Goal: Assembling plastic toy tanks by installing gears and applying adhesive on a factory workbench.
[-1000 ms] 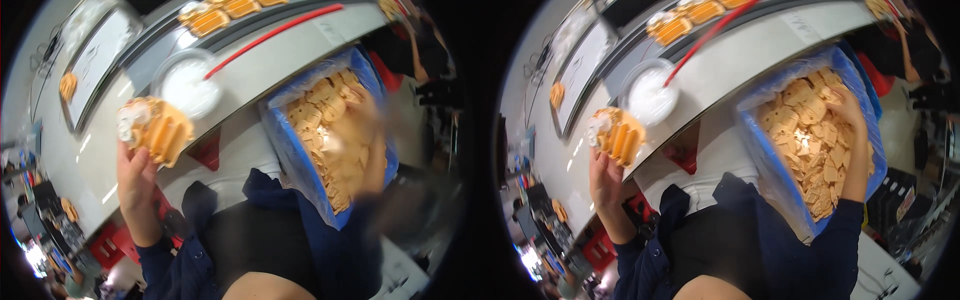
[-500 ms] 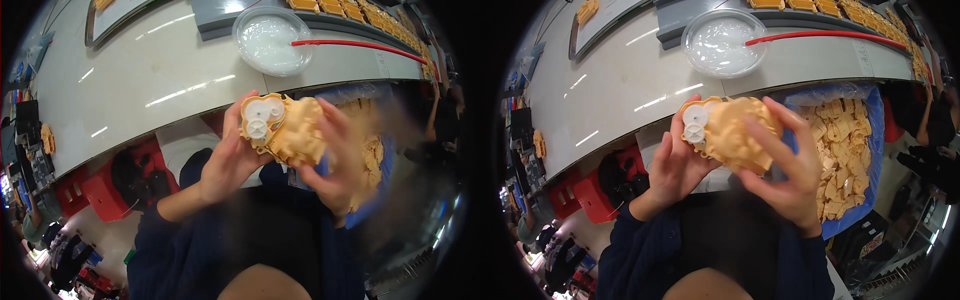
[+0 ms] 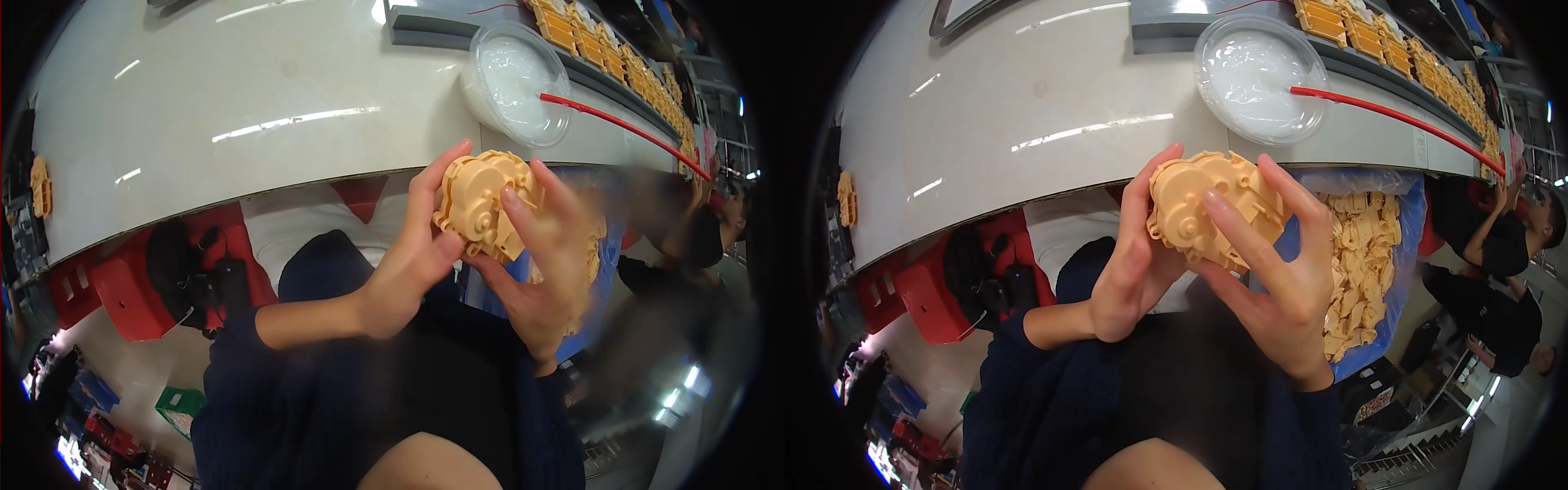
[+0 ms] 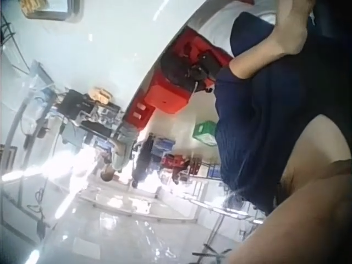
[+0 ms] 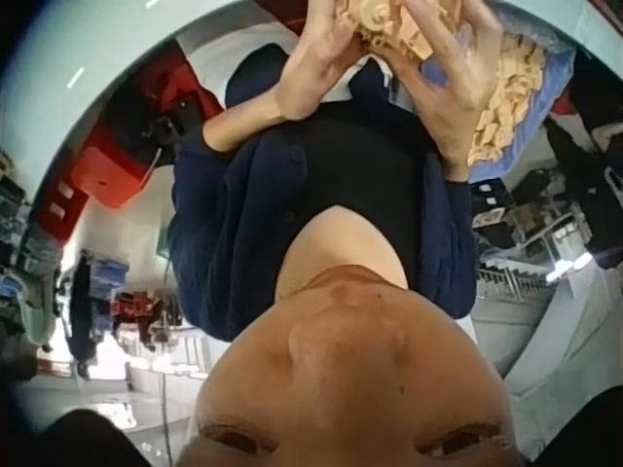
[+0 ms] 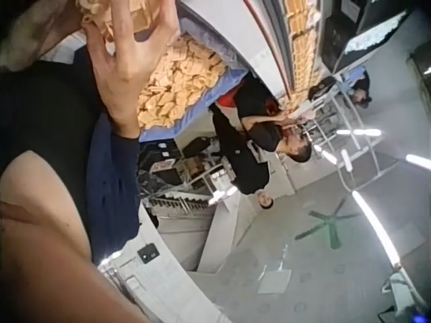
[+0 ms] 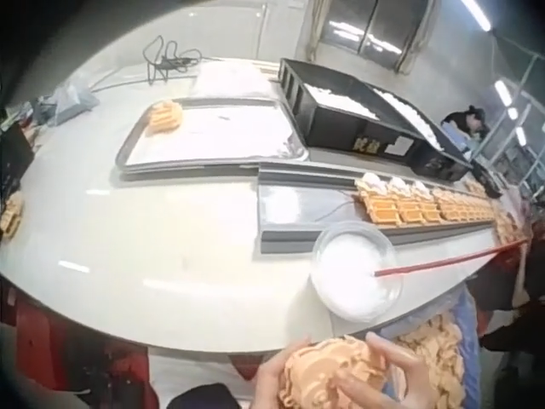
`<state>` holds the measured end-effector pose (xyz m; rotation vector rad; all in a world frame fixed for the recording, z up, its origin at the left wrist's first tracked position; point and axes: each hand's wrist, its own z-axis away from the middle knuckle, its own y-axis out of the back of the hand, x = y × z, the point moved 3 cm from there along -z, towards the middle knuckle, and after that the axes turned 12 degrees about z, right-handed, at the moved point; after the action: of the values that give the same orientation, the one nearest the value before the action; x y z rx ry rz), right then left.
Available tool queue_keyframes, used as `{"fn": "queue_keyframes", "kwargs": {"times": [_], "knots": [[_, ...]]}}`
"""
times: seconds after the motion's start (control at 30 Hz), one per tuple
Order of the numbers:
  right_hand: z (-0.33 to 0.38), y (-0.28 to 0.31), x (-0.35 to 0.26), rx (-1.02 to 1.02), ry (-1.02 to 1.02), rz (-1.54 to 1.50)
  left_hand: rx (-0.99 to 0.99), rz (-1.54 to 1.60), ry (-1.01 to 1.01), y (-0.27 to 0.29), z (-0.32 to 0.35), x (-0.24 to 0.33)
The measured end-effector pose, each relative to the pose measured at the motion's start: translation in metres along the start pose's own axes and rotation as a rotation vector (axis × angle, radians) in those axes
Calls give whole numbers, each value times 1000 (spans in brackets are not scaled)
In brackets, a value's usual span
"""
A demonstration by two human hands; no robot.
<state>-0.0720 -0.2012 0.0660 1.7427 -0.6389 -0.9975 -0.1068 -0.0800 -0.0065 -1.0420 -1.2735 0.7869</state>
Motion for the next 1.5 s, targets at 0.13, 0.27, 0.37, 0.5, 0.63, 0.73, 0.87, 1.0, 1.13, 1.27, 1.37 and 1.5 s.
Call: {"fn": "queue_keyframes", "kwargs": {"times": [0.13,0.27,0.37,0.5,0.63,0.73,0.87,1.0,1.13,1.27,1.37,1.5], "knots": [[-3,-10,-5,9,38,61,106,-147,-71,0,2,8],[-12,-22,-8,-57,203,29,239,-212,-93,15,10,15],[-13,-29,-11,44,-90,-688,129,-443,-166,23,29,26],[-13,-63,-10,-167,-71,-986,117,-727,-382,37,57,37],[-21,-75,-18,-360,-76,-1052,157,-858,-420,49,76,38],[-20,-79,-23,-342,-84,-1122,149,-842,-442,51,78,41],[-18,-77,-21,-315,-95,-1141,156,-838,-455,45,73,45],[-18,-76,-20,-269,-136,-1152,124,-831,-479,47,69,45],[-30,-66,-19,-310,-85,-1044,134,-917,-440,49,70,54],[-36,-58,-16,-285,62,-875,-51,-1022,-309,39,61,57],[-29,-62,-14,-338,25,-940,52,-874,-277,39,67,46],[-20,-67,-12,-222,-22,-899,119,-586,-302,40,64,40]]}}
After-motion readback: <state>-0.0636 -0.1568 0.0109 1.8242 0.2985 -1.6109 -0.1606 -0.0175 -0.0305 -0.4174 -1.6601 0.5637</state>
